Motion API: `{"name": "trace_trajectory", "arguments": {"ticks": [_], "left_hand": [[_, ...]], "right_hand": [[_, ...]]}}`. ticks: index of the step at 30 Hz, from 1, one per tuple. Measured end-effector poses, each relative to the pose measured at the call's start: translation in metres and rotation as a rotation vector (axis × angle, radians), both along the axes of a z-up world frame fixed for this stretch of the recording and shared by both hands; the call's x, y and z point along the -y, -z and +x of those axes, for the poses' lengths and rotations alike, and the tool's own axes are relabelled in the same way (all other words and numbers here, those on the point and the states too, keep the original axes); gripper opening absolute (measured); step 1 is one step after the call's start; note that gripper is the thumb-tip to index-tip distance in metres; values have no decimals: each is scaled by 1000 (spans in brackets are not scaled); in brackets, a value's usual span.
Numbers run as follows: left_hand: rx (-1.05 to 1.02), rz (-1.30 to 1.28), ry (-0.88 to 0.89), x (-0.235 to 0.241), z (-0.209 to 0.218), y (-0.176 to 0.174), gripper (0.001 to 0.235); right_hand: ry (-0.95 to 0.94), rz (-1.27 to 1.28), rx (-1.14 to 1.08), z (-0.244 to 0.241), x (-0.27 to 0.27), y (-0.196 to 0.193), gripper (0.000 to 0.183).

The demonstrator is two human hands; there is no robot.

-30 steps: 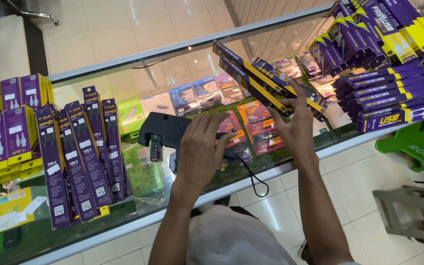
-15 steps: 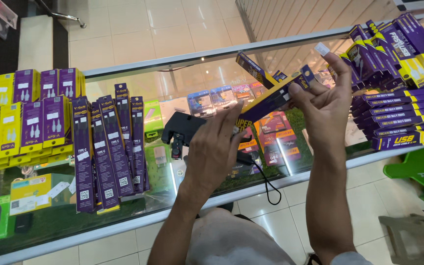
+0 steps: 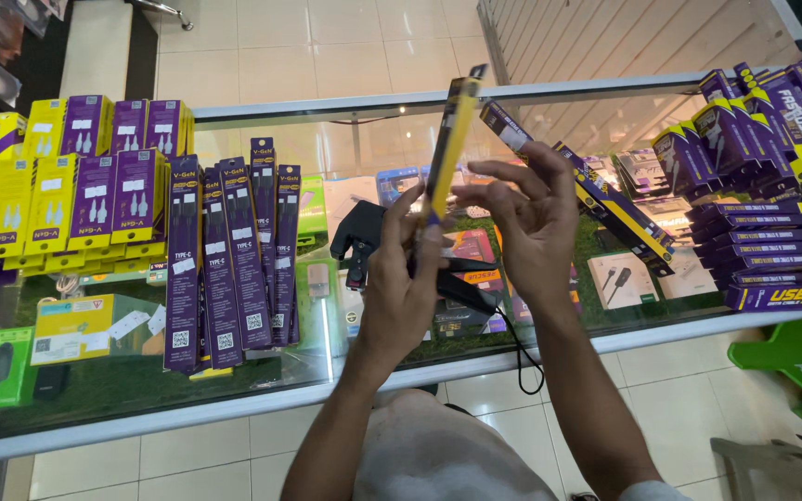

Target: The person uses a handheld label printer to print and apply labels to small product boxes on a glass display counter. They pick up a box, print a label, and stick it onto the packaging before placing it back on the counter.

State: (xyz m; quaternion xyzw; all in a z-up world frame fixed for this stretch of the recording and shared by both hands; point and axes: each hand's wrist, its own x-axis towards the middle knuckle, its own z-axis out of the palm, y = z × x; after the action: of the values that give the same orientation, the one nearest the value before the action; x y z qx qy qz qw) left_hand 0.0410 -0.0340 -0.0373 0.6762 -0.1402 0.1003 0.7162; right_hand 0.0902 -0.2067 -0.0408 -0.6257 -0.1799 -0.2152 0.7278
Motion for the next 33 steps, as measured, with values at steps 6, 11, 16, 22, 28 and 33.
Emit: {"name": "trace_trajectory", "arguments": {"ticks": [6, 11, 16, 22, 28, 33], "left_hand": [[-63, -133, 31, -1, 12, 31, 60], [-59, -144, 34, 1, 10, 22, 62], [-65, -266, 77, 13, 0, 15, 61], [-79, -253, 20, 14, -2, 20, 60], [-21, -91, -205, 14, -4, 10, 43], [-8, 10, -275, 0, -9, 9, 41]], "right_hand": [[61, -71, -131, -13, -22, 9, 14], [71, -98, -176, -24, -35, -6, 8], [150, -99, -155, -28, -45, -18, 8], [214, -172, -29, -21, -38, 3, 8], [305, -223, 76, -31, -53, 2, 11], [216, -121, -42, -31, -57, 9, 21]]}}
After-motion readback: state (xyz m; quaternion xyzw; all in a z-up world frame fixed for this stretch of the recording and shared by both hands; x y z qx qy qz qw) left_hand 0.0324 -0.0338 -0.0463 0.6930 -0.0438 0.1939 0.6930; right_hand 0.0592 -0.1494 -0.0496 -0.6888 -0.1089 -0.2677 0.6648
